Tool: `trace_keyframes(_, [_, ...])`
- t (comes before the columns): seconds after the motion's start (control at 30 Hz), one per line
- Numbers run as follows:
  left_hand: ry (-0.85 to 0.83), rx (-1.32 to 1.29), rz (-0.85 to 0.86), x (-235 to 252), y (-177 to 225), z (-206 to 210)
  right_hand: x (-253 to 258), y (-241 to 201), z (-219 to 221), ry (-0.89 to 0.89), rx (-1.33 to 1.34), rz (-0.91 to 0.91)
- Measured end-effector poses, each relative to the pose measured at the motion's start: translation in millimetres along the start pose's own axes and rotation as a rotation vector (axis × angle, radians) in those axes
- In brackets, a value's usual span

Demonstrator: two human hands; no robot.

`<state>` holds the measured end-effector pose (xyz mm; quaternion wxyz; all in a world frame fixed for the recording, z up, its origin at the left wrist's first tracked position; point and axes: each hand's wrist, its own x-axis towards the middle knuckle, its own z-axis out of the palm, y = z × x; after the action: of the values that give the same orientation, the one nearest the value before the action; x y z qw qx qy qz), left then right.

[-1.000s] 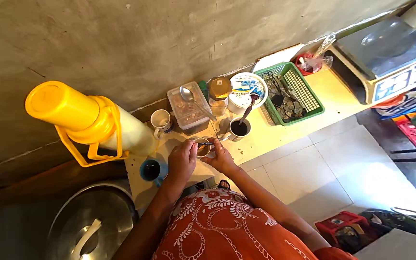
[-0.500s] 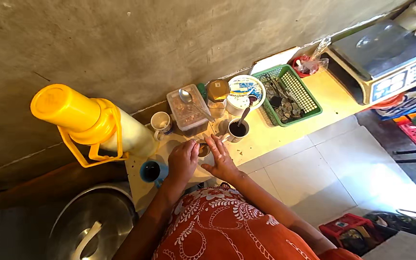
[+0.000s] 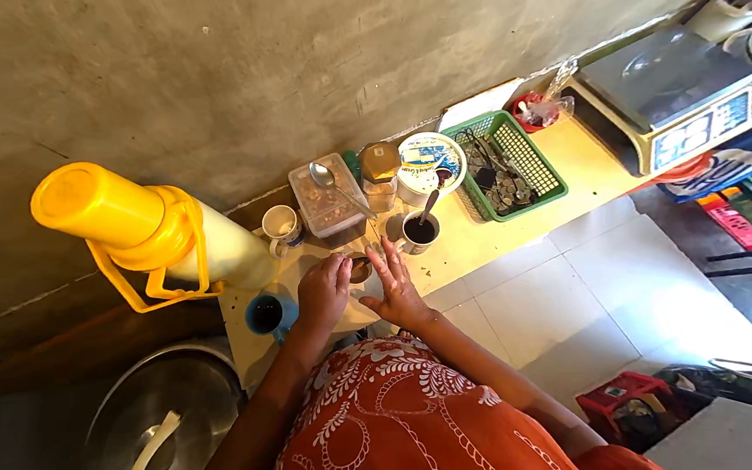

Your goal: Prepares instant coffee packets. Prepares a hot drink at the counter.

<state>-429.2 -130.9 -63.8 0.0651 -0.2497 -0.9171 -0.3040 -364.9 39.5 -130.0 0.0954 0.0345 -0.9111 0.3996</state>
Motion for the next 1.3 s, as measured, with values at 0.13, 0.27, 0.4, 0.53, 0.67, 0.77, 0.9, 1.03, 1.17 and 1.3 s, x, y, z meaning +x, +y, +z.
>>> trace_keyframes(0.13, [-0.018,0.010,-0.014,-0.6,0.7,1.5,-0.3,-4.0,-4.4,-0.097,-0.017,0.040])
trace_keyframes(0.27, [-0.017,0.009,-0.012,0.3,1.3,1.5,-1.0,-3.9,-4.4,-0.045,-0.009,0.047])
trace_keyframes(0.4, [-0.021,0.016,-0.014,0.2,1.6,0.7,-1.8,-3.8,-2.9,-0.043,-0.003,0.035])
trace_keyframes(0.53, [-0.033,0.013,-0.020,-0.4,2.7,0.4,-1.5,-3.3,-4.3,-0.099,-0.007,0.049])
trace_keyframes(0.67, [-0.017,0.016,-0.011,0.2,2.5,0.8,-1.2,-2.8,-2.9,-0.017,-0.006,0.016])
trace_keyframes(0.77, [-0.024,0.010,-0.022,0.1,2.1,0.2,-0.2,-5.0,-5.7,-0.080,-0.010,0.027])
trace_keyframes(0.9, [-0.034,-0.001,-0.037,0.7,1.5,0.3,1.0,-2.8,-7.6,-0.077,-0.017,0.016])
trace_keyframes(1.03, [-0.064,-0.007,-0.065,2.7,2.3,-0.8,1.4,-0.7,-5.6,-0.010,-0.002,-0.012])
trace_keyframes(1.17, [-0.057,-0.015,-0.075,0.0,0.3,1.0,4.1,-4.1,-11.7,-0.166,-0.017,0.030])
trace_keyframes(1.3, [-0.058,-0.021,-0.089,-0.5,0.1,0.8,4.3,-0.9,-7.6,-0.022,0.000,-0.031])
